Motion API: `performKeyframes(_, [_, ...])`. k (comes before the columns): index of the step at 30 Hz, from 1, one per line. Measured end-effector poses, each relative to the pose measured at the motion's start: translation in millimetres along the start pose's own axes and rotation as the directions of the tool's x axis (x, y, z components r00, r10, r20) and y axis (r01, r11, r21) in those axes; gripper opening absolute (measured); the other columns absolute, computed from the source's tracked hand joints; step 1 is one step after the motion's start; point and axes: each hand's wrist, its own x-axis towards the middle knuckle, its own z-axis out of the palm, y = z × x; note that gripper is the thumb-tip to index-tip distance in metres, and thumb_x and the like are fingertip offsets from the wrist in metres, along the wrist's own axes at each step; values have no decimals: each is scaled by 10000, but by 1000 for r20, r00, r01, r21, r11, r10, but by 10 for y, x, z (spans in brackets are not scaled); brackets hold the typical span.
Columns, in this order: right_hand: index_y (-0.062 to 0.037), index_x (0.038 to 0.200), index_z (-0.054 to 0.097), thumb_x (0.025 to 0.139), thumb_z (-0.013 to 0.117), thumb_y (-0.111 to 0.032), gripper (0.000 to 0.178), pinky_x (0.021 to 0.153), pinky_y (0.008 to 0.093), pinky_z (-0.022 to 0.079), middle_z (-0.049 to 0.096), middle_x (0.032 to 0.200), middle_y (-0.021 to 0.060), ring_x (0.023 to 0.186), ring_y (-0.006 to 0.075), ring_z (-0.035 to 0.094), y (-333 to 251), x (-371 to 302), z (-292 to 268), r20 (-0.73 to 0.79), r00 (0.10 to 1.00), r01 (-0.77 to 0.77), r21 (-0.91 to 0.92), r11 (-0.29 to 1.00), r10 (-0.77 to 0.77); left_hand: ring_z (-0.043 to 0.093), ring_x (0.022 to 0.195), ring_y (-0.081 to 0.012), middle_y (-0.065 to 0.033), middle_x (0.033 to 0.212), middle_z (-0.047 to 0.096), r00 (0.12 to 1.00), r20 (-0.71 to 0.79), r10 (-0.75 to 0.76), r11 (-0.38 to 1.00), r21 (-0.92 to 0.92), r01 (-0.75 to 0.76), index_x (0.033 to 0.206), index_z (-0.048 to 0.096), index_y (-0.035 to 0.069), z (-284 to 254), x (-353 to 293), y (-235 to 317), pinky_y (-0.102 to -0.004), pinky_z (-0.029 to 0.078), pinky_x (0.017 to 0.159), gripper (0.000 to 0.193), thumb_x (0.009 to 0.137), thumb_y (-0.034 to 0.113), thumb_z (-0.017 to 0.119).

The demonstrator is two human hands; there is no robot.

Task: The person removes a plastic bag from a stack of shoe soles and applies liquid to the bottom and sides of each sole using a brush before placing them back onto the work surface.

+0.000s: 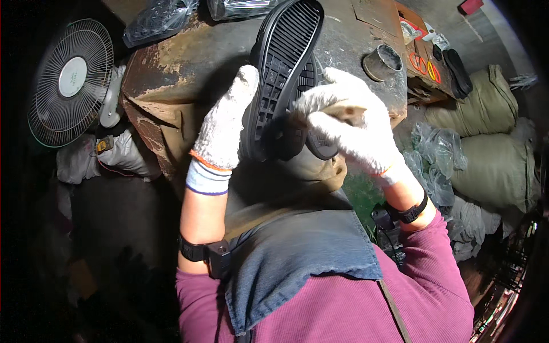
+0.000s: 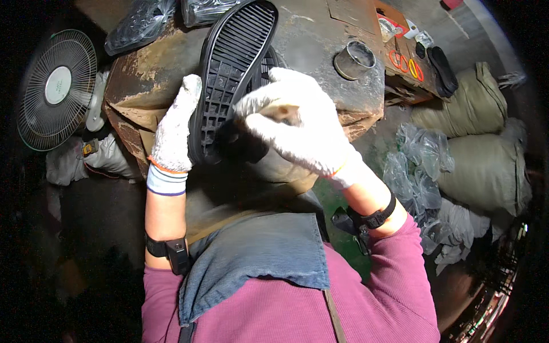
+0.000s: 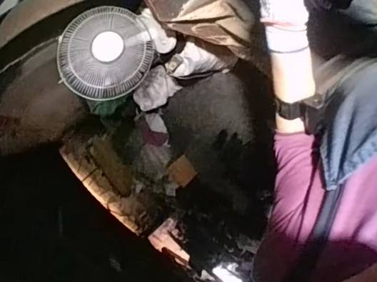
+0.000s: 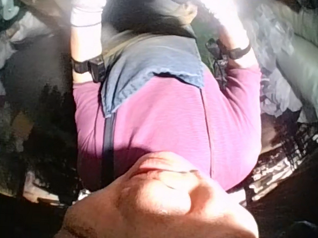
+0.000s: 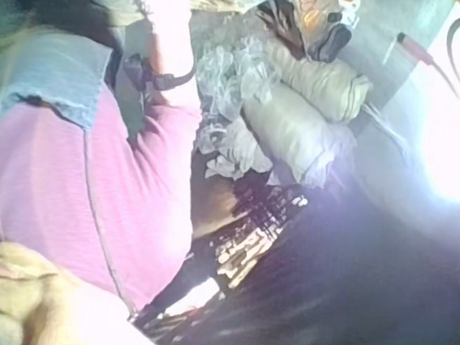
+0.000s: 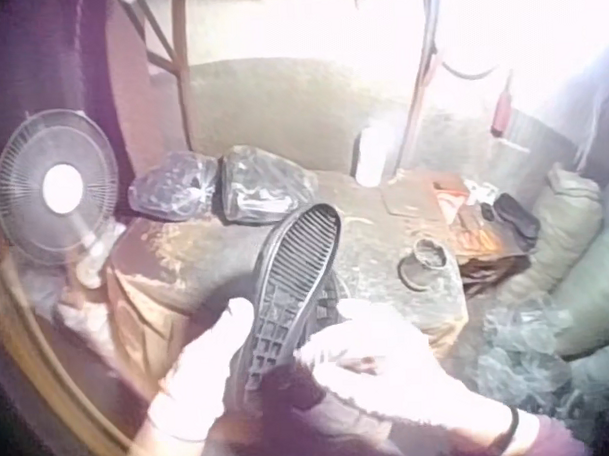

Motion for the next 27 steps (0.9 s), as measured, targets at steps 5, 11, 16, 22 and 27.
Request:
performKeyframes(5, [-48, 1059, 789, 910, 775, -108, 160, 862, 306, 582, 790, 1009, 50, 938, 135, 732, 141, 159, -193, -158, 955, -193, 309, 931, 250, 769, 945, -301, -204, 1182, 739, 848, 214, -485, 759, -379, 530, 1485, 538, 18, 92, -38, 361, -433, 662, 812, 655, 1131, 552, 402])
performKeyframes(11, [-92, 1049, 807, 926, 786, -187, 157, 819, 303, 590, 795, 959, 66, 869, 184, 756, 651, 445, -563, -324, 946, -64, -166, 984, 7, 774, 938, -336, -232, 1179, 736, 841, 264, -472, 773, -335, 538, 1459, 561, 0, 233, -112, 347, -434, 678, 760, 693, 1112, 584, 422])
performKeyframes(16, [-199, 1045, 811, 850, 762, -236, 205, 1030, 417, 519, 781, 931, 70, 928, 254, 739, 629, 377, -449, -171, 903, 190, -663, 724, -394, 775, 964, -364, -259, 1210, 734, 789, 357, -501, 634, -469, 615, 1485, 554, 7, 71, -233, 188, -514, 671, 803, 766, 1092, 646, 399])
performKeyframes(22, [-166, 942, 798, 853, 781, -216, 103, 1027, 416, 507, 791, 891, 19, 856, 245, 743, 651, 611, -528, -200, 908, 155, -655, 740, -367, 720, 1096, -480, -304, 1321, 664, 794, 386, -469, 489, -635, 598, 1540, 468, -13, 288, -268, 173, -615, 649, 842, 824, 1071, 663, 432])
performKeyframes(27, [-169, 967, 805, 855, 781, -200, 119, 1034, 419, 506, 791, 922, 33, 897, 262, 741, 706, 797, -321, -187, 827, 282, -678, 678, -530, 613, 1215, -600, -298, 1586, 453, 829, 427, -362, 270, -802, 532, 1624, 329, -10, 329, -273, 203, -774, 548, 921, 816, 1110, 624, 321])
